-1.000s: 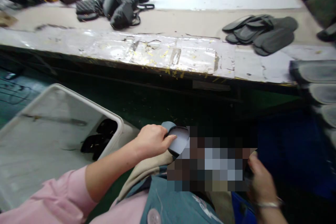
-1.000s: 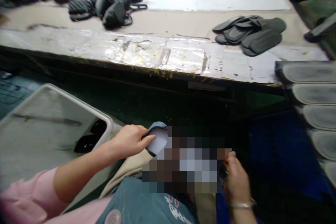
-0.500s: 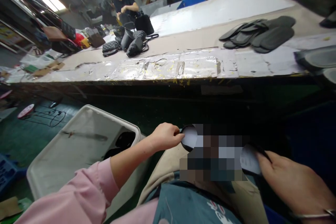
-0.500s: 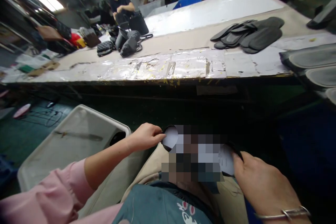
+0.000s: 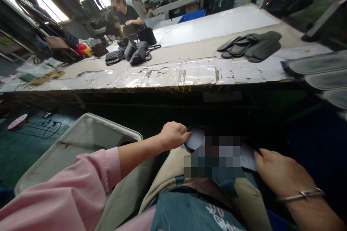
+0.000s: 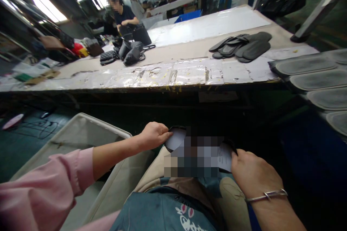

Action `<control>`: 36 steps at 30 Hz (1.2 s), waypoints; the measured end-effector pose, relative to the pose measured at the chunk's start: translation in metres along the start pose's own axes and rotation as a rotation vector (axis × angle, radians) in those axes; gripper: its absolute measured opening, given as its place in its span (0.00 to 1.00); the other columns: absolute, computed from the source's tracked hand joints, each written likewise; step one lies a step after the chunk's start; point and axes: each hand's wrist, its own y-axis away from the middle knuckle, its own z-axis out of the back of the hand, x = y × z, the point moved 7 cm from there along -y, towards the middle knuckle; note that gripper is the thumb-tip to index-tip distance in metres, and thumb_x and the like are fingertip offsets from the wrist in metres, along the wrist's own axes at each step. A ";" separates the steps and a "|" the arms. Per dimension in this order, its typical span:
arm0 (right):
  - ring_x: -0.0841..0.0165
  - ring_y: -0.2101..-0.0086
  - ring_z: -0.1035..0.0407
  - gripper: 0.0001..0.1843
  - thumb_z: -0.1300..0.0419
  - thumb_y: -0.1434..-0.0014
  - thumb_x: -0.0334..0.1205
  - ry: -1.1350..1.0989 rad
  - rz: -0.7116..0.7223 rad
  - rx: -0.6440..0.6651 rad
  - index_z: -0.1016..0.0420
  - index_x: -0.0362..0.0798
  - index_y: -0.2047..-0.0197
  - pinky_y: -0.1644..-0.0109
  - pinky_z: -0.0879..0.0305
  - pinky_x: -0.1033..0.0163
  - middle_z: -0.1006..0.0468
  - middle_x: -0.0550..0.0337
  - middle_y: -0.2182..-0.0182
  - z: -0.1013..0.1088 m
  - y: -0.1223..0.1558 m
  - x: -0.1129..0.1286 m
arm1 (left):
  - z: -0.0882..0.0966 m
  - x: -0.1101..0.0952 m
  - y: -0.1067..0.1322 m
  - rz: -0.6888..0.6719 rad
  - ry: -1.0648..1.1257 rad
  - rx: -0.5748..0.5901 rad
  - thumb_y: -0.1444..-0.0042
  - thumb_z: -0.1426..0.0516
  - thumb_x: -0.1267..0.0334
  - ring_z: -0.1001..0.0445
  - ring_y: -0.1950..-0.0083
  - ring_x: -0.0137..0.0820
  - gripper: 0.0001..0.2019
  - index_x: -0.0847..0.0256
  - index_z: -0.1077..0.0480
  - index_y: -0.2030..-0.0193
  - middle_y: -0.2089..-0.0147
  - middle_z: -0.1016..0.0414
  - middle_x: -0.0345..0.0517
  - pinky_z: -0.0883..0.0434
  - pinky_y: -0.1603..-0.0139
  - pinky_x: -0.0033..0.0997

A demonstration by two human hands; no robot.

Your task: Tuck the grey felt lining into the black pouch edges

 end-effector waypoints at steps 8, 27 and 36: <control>0.59 0.70 0.26 0.23 0.61 0.36 0.44 0.037 0.016 0.042 0.26 0.49 0.67 0.68 0.37 0.57 0.23 0.51 0.68 0.001 0.007 0.002 | 0.002 -0.007 -0.002 -0.032 -0.116 0.069 0.43 0.51 0.53 0.25 0.65 0.38 0.18 0.59 0.24 0.72 0.69 0.23 0.50 0.34 0.67 0.32; 0.70 0.78 0.36 0.22 0.45 0.47 0.57 0.066 0.481 0.188 0.32 0.50 0.81 0.74 0.48 0.65 0.31 0.63 0.83 0.025 -0.032 0.169 | -0.060 0.038 0.040 0.270 0.825 -0.198 0.37 0.61 0.56 0.29 0.67 0.26 0.23 0.61 0.28 0.69 0.70 0.25 0.40 0.36 0.67 0.23; 0.72 0.79 0.41 0.26 0.46 0.50 0.62 0.174 0.369 0.540 0.35 0.49 0.83 0.75 0.48 0.66 0.36 0.65 0.85 0.016 -0.053 0.164 | -0.051 0.084 0.024 0.295 1.074 -0.319 0.37 0.60 0.54 0.27 0.65 0.28 0.23 0.60 0.28 0.71 0.70 0.24 0.40 0.34 0.63 0.26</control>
